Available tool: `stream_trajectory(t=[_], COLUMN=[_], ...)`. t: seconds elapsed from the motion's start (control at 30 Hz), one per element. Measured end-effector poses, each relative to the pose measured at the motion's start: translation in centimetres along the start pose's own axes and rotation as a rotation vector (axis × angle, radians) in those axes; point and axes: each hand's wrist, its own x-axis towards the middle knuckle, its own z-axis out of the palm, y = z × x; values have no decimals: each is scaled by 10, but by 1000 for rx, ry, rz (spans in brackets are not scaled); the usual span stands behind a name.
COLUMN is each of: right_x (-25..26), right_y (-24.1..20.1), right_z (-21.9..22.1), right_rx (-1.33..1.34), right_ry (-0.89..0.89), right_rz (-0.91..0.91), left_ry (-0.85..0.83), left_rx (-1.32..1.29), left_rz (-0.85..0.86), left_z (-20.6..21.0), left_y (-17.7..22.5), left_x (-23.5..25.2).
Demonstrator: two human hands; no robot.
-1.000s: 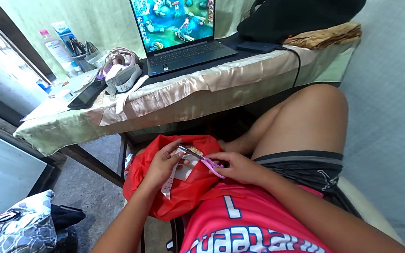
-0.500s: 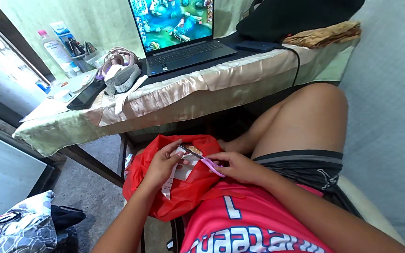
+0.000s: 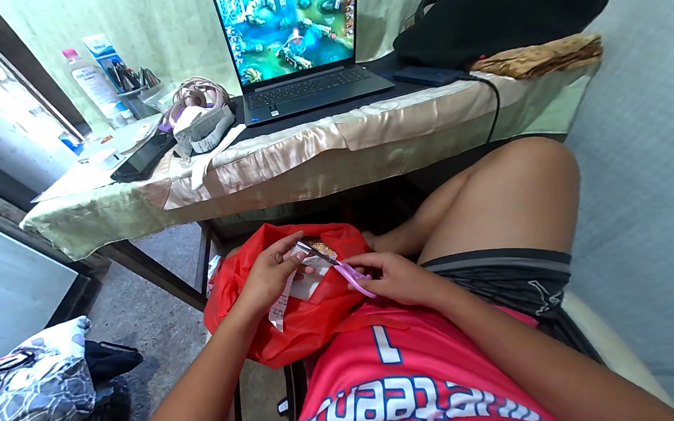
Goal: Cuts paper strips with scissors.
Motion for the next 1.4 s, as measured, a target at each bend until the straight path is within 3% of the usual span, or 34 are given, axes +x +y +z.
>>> stream_trajectory(t=[1.4], right_x=[1], right_y=[1], right_z=[-3], right_rx=[-44], right_ry=[-12], right_rz=[16], left_ry=[2], left_rx=[-4], left_rz=[-11], left_z=[1], left_y=[0], left_x=[0])
